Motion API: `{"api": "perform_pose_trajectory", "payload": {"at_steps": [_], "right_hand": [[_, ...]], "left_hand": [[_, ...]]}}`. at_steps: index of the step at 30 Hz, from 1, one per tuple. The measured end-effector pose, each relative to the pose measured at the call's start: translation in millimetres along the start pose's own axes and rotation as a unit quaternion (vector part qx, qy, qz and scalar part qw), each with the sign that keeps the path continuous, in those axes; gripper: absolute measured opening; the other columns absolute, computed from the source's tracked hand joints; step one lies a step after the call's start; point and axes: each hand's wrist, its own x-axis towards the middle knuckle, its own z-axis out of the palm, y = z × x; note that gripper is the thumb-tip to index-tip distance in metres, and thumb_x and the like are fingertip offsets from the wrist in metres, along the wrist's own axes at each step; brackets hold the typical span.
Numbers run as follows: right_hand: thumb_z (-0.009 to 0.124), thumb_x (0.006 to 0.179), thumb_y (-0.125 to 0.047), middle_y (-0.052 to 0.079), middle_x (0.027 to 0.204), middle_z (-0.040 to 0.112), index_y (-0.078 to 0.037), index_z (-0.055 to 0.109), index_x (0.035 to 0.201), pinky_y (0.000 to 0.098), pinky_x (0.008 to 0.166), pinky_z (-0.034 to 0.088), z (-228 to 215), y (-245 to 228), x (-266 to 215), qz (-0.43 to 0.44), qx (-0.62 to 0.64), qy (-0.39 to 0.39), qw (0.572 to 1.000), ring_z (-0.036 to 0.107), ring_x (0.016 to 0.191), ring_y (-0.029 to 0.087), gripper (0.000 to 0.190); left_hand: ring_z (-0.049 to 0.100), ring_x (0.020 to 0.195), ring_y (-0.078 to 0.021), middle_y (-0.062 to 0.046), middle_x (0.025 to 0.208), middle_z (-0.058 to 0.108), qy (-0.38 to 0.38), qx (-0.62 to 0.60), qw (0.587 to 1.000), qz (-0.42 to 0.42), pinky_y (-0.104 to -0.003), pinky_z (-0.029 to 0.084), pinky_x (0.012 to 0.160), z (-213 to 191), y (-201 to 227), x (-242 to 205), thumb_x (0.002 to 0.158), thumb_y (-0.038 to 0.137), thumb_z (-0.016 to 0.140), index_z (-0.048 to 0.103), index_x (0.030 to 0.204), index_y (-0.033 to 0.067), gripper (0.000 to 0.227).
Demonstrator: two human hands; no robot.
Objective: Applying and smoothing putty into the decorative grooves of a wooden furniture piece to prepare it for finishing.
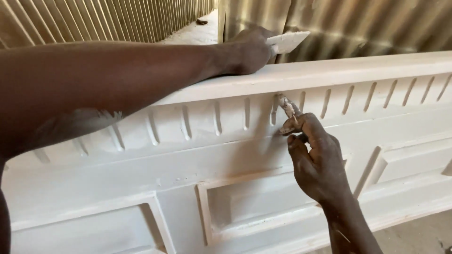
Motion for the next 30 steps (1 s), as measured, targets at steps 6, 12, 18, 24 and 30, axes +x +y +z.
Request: {"api": "perform_pose_trajectory", "payload": {"at_steps": [6,12,18,24,30], "right_hand": [[0.047,0.093,0.0,0.006,0.096,0.068,-0.009,0.057,0.106,0.0364,0.069,0.049,7,6,2,-0.068,0.011,-0.011,0.998,0.062,0.077,0.022,0.019],[0.049,0.088,-0.002,0.011,0.089,0.072,-0.011,0.053,0.106,0.0572,0.057,0.051,39,-13,0,-0.006,-0.239,-0.005,0.971,0.053,0.091,0.033,0.021],[0.053,0.079,-0.001,0.011,0.09,0.076,-0.017,0.055,0.104,0.0533,0.046,0.047,45,-18,-7,0.04,-0.2,-0.019,0.979,0.063,0.056,0.04,0.03],[0.053,0.085,0.01,0.006,0.068,0.065,-0.006,0.064,0.072,0.0282,0.059,0.053,-7,-8,3,0.086,0.108,-0.03,0.99,0.061,0.064,0.016,0.023],[0.054,0.093,-0.002,0.005,0.087,0.078,-0.012,0.06,0.1,0.0318,0.053,0.055,18,-20,-1,0.027,0.002,-0.009,1.0,0.069,0.059,0.017,0.013]], "left_hand": [[0.057,0.075,-0.0179,-0.007,0.09,0.067,-0.041,0.039,0.998,0.003,-0.038,0.041,0.058,-6,5,-2,0.092,0.014,0.047,0.065,0.097,0.011,0.018],[0.061,0.091,-0.0178,-0.004,0.108,0.068,-0.051,0.052,0.997,-0.006,-0.037,0.047,0.076,-5,10,-5,0.102,0.032,0.046,0.064,0.121,0.0117,0.033],[0.064,0.104,-0.0195,-0.003,0.125,0.067,-0.042,0.072,0.996,-0.01,-0.038,0.048,0.083,-4,9,-2,0.1,0.035,0.048,0.063,0.133,0.0156,0.042],[0.066,0.102,-0.0192,-0.003,0.117,0.071,-0.044,0.05,0.998,-0.022,-0.038,0.049,0.083,-6,12,-7,0.1,0.034,0.048,0.063,0.133,0.0165,0.04],[0.06,0.08,-0.0144,-0.003,0.098,0.068,-0.059,0.028,0.998,0.003,-0.036,0.047,0.066,-4,7,-4,0.104,0.031,0.047,0.065,0.118,0.0115,0.03]]}}
